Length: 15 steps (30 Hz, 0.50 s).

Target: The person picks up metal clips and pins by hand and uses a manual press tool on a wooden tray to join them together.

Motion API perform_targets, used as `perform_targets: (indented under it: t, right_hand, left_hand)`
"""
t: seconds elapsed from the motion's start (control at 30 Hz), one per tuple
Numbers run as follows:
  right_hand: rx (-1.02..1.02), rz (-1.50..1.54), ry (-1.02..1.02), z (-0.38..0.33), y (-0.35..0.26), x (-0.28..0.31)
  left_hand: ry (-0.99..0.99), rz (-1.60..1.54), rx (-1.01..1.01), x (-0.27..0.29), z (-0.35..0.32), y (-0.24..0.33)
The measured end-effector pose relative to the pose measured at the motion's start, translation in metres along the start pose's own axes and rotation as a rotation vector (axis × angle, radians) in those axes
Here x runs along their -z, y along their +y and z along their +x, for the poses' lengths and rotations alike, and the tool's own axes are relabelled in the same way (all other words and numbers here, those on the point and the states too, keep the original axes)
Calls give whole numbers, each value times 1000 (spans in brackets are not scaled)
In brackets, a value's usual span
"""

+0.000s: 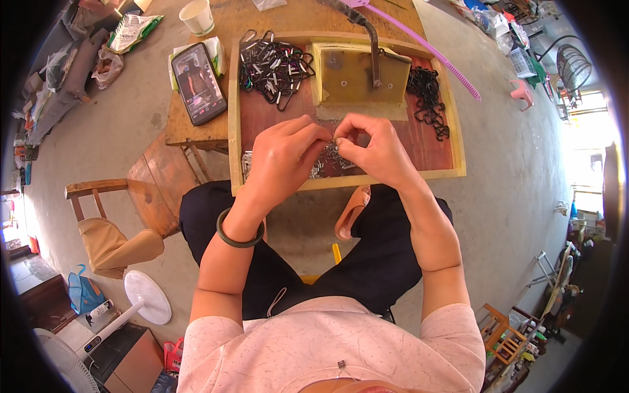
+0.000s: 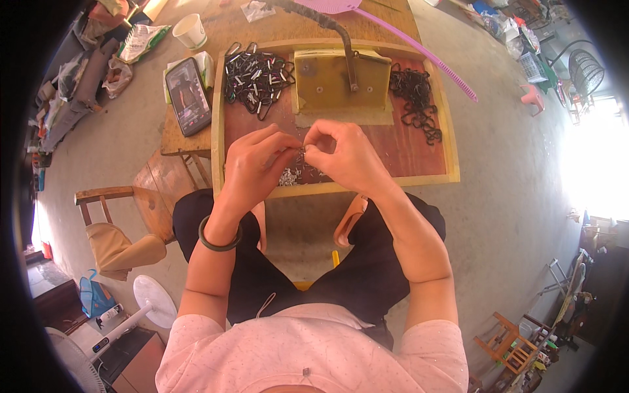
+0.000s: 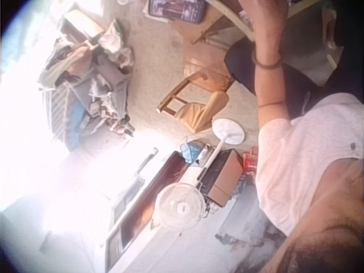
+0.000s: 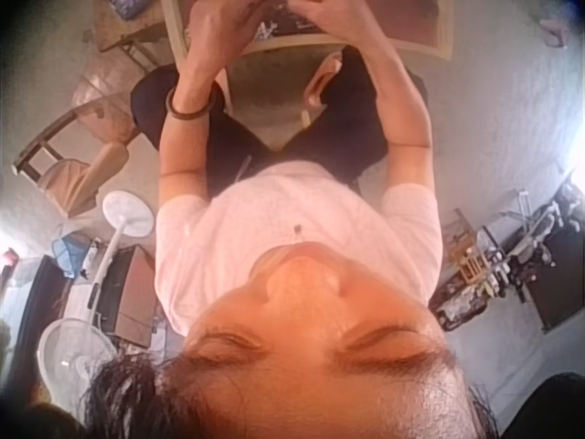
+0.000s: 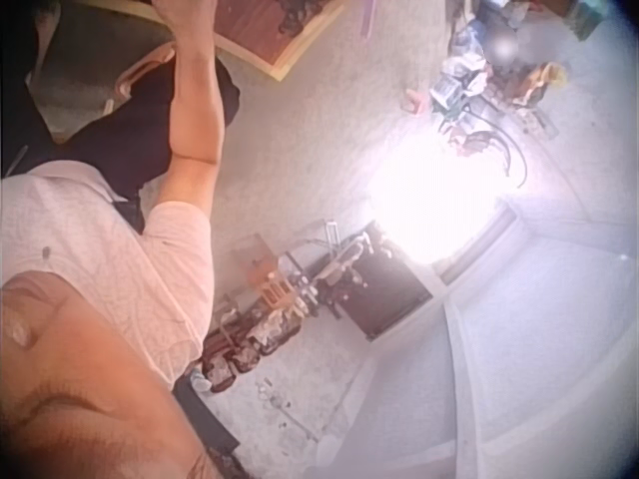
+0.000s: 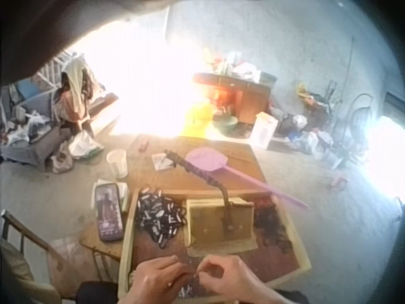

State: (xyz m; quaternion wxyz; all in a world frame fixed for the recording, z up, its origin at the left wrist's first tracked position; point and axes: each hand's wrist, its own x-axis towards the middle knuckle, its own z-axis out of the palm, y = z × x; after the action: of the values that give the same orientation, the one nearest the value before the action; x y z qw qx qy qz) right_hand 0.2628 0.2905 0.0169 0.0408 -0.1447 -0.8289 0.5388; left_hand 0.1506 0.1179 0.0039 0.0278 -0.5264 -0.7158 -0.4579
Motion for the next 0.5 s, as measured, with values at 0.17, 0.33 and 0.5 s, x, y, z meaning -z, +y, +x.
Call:
perform_targets:
  t: [0.17, 0.33, 0.5]
  right_hand:
    - [-8, 77, -29, 1, -2, 1]
    - [-22, 132, -62, 2, 0, 4]
    - [-148, 283, -146, 4, 0, 11]
  left_hand:
    - [-20, -69, 58, -1, -2, -1]
    - [-54, -220, 182, -1, -2, -1]
    - [-86, -467, 367, -1, -4, -2]
